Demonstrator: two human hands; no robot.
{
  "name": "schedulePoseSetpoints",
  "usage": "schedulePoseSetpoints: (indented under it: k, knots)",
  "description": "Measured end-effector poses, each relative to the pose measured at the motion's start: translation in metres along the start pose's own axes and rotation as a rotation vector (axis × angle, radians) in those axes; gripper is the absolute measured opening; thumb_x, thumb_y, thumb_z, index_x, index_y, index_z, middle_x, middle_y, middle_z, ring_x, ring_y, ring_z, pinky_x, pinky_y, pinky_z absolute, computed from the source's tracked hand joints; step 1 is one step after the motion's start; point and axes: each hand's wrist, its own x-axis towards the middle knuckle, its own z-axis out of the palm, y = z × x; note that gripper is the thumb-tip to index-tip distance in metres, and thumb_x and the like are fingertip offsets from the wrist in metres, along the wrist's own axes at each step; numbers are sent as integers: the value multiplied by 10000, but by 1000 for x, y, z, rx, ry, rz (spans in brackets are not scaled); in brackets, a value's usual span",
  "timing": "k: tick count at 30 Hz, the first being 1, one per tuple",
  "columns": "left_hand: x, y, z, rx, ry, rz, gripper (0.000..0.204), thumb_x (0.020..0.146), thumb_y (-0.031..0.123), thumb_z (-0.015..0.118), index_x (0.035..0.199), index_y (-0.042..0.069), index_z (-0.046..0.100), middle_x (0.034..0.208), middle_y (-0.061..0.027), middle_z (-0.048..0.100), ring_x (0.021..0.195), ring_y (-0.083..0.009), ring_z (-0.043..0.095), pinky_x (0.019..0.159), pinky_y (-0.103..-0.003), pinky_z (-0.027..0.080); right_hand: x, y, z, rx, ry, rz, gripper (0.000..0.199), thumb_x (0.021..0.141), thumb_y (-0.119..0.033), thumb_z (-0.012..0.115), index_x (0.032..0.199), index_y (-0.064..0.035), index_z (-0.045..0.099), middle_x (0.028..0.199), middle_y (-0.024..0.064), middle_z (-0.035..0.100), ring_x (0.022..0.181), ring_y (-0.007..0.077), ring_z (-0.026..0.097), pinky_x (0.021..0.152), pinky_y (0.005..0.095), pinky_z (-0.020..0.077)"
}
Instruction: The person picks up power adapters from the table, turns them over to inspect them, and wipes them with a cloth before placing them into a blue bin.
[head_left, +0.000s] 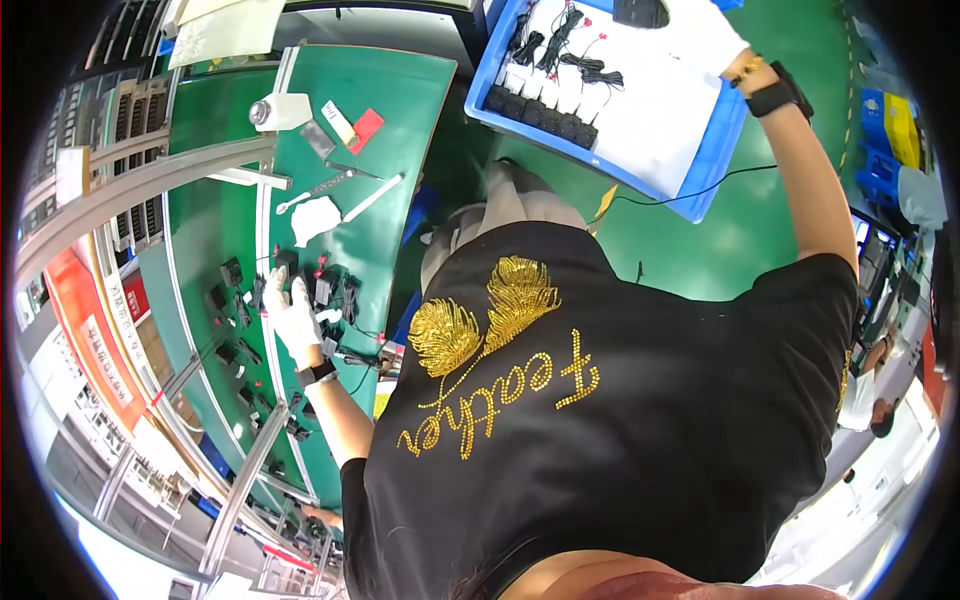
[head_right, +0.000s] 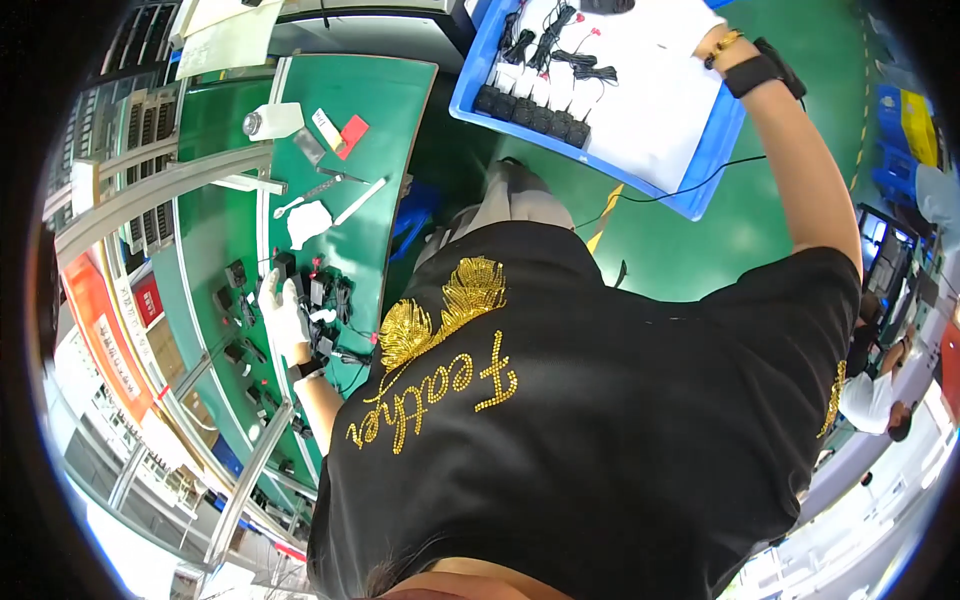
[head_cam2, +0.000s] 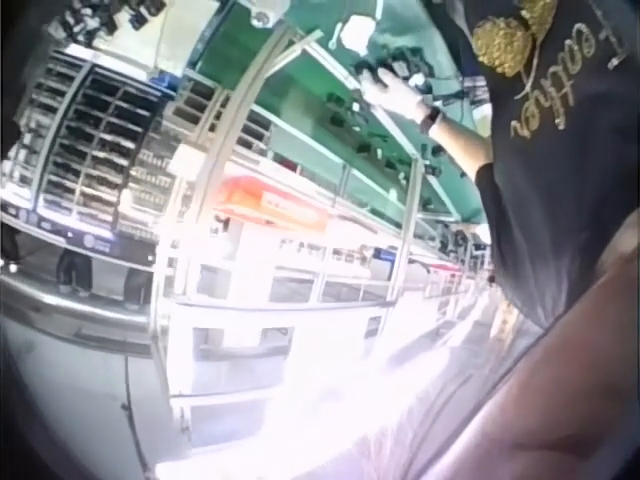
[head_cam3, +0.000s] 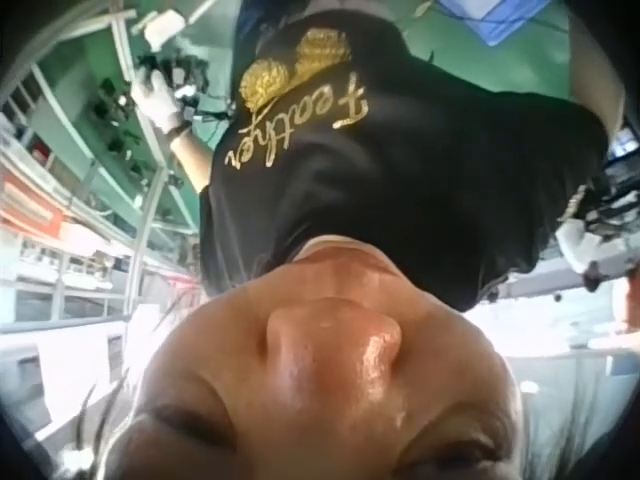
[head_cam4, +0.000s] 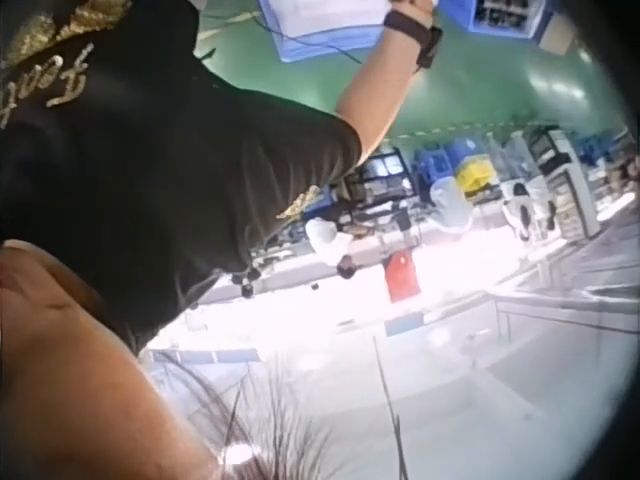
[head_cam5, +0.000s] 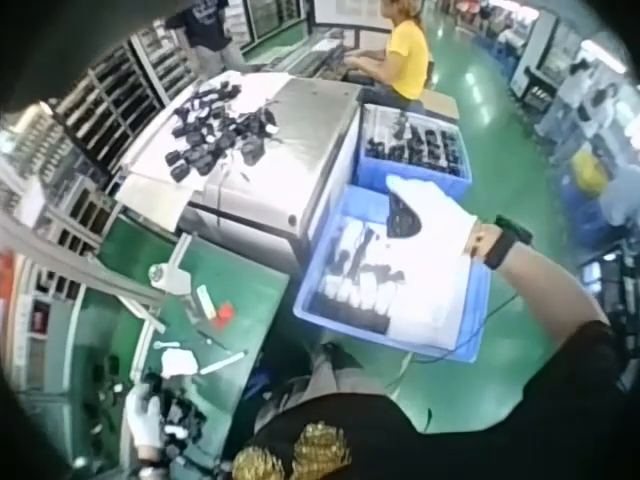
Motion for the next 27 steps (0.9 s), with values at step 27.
schedulePoseSetpoints:
  k: [27]
  knots:
    - [-21,-104,-36,126,227,-253,339,757,220,617,1041,36,615,1100,-187,578,1037,-310,551,918,-362,421,-72,-42,213,396,-316,266,528,826,-103,562,1325,-76,393,1224,165,508,1091,309,516,926,366,422]
